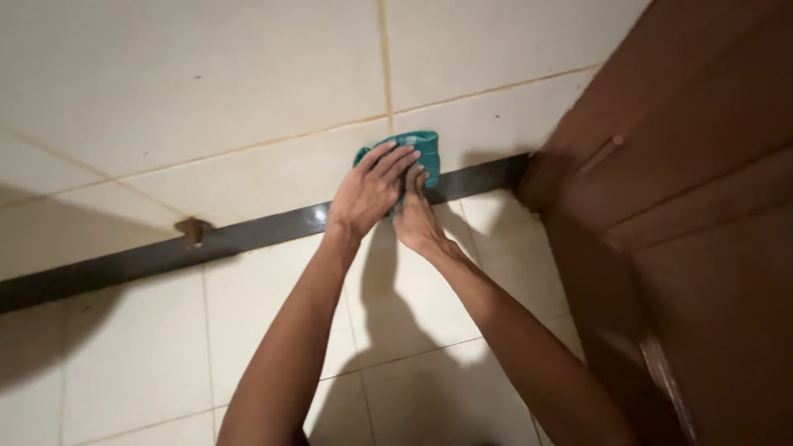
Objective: The person wipes a tiled wall and a wooden door using a green cloth. They also spray a cleaning solution from a bottle onto the door before wiping it down. The task involves cleaning different surfaces in a bathroom setting.
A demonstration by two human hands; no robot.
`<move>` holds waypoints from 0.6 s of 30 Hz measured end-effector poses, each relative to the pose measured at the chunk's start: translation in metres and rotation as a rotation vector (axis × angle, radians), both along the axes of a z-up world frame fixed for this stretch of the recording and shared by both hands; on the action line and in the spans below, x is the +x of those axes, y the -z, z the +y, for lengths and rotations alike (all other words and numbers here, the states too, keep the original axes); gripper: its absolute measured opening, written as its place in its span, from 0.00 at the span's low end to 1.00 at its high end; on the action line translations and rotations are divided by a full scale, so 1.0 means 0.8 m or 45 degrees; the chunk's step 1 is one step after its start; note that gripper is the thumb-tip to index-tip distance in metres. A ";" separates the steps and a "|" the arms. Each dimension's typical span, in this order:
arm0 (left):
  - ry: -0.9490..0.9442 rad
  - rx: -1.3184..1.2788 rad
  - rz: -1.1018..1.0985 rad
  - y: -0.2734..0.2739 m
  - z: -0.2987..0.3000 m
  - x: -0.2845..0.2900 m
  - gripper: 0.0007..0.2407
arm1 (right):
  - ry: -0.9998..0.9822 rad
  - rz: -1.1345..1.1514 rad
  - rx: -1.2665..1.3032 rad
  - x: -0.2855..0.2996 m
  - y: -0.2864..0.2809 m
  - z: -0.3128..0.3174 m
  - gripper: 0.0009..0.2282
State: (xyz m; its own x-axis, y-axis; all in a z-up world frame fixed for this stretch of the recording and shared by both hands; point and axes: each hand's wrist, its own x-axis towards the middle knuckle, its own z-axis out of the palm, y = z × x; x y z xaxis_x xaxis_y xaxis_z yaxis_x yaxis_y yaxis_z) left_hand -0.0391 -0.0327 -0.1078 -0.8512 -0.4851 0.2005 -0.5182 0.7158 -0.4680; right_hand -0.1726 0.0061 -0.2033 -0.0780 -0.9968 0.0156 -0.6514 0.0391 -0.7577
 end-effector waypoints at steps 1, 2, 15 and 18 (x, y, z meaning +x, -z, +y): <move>-0.019 -0.008 -0.006 -0.003 0.000 0.016 0.21 | -0.019 -0.006 -0.008 0.012 0.004 -0.005 0.36; -0.008 -0.057 0.043 -0.006 0.000 0.031 0.19 | -0.052 -0.023 -0.045 0.024 0.009 -0.010 0.35; -0.372 -0.007 0.265 0.019 0.054 0.123 0.25 | -0.248 0.469 -0.325 0.078 -0.076 0.026 0.39; -0.448 0.028 0.194 0.036 0.058 0.102 0.27 | -0.264 0.736 -0.467 0.052 -0.084 0.027 0.36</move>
